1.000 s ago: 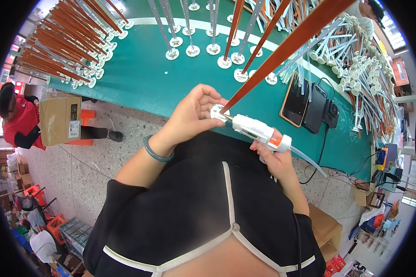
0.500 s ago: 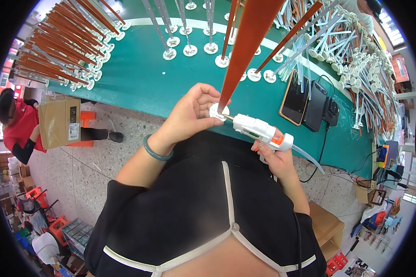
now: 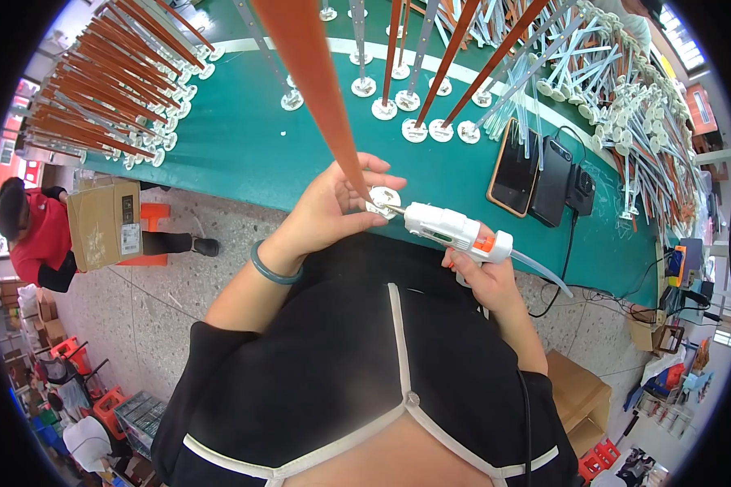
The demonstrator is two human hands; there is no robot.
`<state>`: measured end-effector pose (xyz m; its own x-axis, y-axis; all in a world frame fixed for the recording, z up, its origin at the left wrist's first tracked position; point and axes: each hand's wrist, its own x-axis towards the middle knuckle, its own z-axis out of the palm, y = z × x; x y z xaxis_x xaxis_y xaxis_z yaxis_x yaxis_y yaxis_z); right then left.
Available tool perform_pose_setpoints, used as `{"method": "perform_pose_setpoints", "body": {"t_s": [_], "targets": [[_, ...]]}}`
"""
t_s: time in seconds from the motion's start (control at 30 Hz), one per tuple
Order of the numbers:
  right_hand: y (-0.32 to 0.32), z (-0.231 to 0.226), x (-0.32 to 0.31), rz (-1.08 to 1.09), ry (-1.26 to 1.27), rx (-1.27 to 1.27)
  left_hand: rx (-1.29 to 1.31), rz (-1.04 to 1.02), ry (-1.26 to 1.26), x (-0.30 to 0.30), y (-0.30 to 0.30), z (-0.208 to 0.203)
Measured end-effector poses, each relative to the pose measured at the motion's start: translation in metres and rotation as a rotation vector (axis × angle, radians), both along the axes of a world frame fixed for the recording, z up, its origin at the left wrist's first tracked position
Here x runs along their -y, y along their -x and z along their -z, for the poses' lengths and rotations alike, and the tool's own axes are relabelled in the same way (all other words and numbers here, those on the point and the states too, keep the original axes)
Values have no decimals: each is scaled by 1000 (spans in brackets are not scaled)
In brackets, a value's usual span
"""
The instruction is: The recorder is using a hot glue gun to attach LED strips to circular bases and then organizing the finished components into boxes.
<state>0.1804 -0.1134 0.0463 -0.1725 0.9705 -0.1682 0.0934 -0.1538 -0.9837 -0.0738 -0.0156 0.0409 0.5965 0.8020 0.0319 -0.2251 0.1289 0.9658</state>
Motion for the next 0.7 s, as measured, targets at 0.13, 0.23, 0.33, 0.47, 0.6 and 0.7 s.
{"method": "perform_pose_setpoints", "body": {"t_s": [0.13, 0.23, 0.33, 0.47, 0.6, 0.7], "targets": [[-4, 8, 0, -51, -69, 6, -2, 8, 7, 0, -1, 0], [-4, 9, 0, -61, -79, 4, -15, 5, 21, 0, -2, 1], [-5, 11, 0, -53, -75, 1, 15, -16, 139, 1, -4, -1], [-1, 11, 1, 36, -65, -66, -17, -30, 102, 1, -4, -2], [-1, 10, -1, 23, -71, -49, -25, -39, 79, 0, -4, 0], [-1, 12, 0, 31, -61, -66, -11, -49, 84, -1, -4, 1]]}}
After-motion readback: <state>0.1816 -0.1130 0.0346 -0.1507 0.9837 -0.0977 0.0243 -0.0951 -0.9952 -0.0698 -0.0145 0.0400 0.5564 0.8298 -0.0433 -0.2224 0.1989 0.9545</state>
